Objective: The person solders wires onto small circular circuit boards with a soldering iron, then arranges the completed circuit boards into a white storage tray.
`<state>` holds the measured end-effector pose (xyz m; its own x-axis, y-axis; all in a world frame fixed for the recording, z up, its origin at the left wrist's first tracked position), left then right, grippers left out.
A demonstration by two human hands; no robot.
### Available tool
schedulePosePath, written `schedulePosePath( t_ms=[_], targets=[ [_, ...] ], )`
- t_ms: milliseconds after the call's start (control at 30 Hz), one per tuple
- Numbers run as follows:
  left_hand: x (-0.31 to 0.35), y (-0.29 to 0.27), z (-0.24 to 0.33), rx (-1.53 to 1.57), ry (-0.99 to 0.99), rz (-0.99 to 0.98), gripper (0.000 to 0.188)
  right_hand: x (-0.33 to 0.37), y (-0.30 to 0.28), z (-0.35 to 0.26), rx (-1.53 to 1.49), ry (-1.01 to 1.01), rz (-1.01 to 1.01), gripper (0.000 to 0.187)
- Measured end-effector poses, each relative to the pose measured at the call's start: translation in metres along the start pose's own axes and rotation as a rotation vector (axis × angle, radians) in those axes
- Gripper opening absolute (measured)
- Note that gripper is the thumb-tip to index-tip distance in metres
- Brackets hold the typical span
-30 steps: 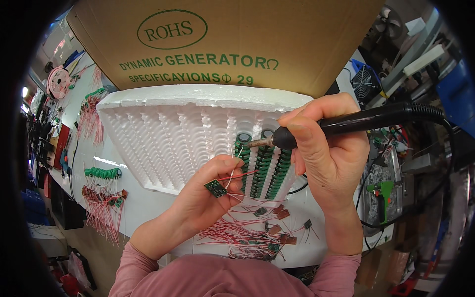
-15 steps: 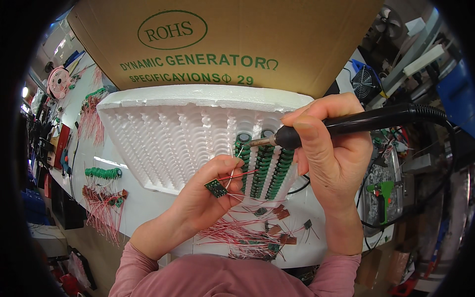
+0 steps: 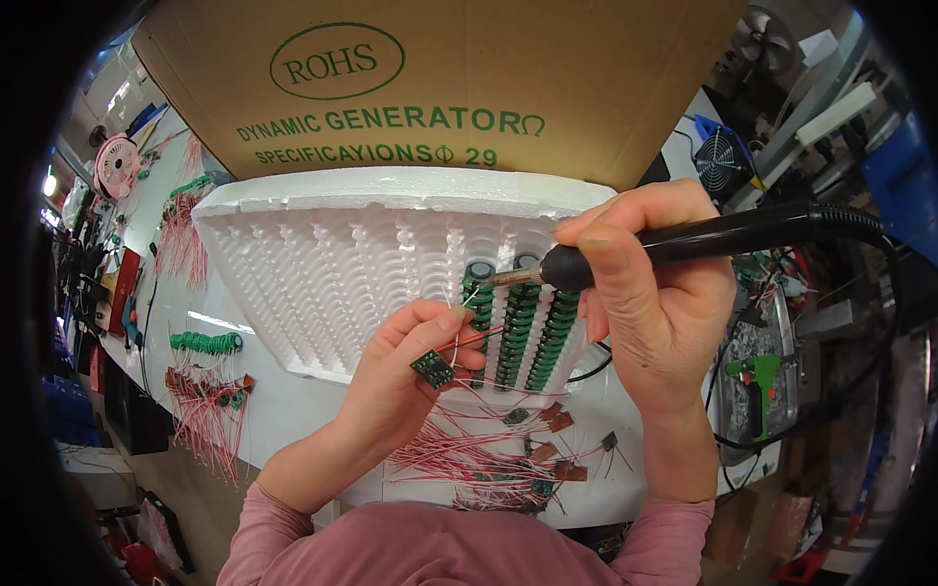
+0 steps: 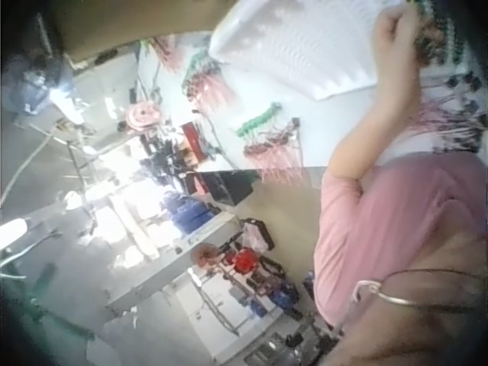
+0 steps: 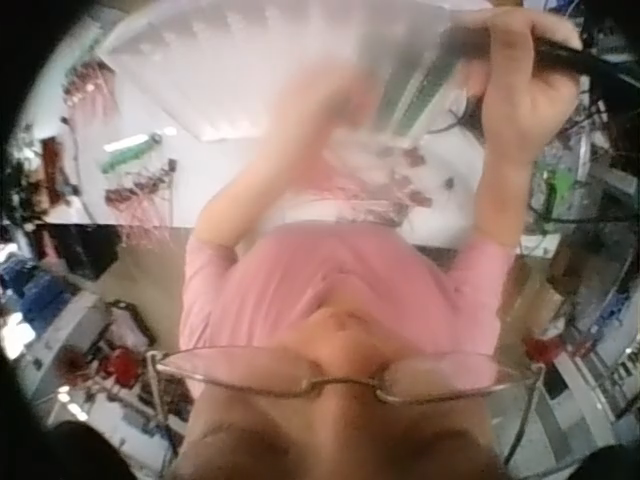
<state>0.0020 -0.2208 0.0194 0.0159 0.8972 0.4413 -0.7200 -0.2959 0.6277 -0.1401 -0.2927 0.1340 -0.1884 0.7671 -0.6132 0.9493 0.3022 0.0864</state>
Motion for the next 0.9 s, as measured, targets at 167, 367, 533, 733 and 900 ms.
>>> schedulePosePath(
  t_ms=[167,367,533,733,900],
  targets=[
    [0.000,-0.012,0.006,-0.263,0.361,0.055,0.012,0.000,-0.003,-0.001,-0.051,0.014,0.032,0.020],
    [0.018,-0.005,0.027,-0.627,0.776,0.044,0.013,-0.001,-0.007,-0.006,-0.049,-0.008,0.005,0.021],
    [-0.001,0.001,0.008,-0.272,0.062,-0.123,0.023,-0.005,-0.007,-0.009,-0.030,-0.044,0.005,0.021],
    [-0.006,-0.002,0.005,-0.081,-0.149,-0.100,0.022,-0.007,-0.002,-0.001,-0.023,-0.032,-0.005,0.021],
    [-0.009,-0.002,0.006,-0.091,-0.181,-0.119,0.023,-0.010,0.003,0.002,0.057,-0.049,-0.050,0.025]
  ],
)
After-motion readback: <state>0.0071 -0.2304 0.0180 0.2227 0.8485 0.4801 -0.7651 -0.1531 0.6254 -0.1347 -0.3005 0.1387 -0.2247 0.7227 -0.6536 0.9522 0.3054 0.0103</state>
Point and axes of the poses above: each hand's wrist, its own x-axis away from the middle knuckle, its own y-axis out of the palm, z = x × y, the point moved 6 cm from there along -x, towards the middle knuckle, and after that the axes turned 4 degrees about z, right-handed, at the moved point
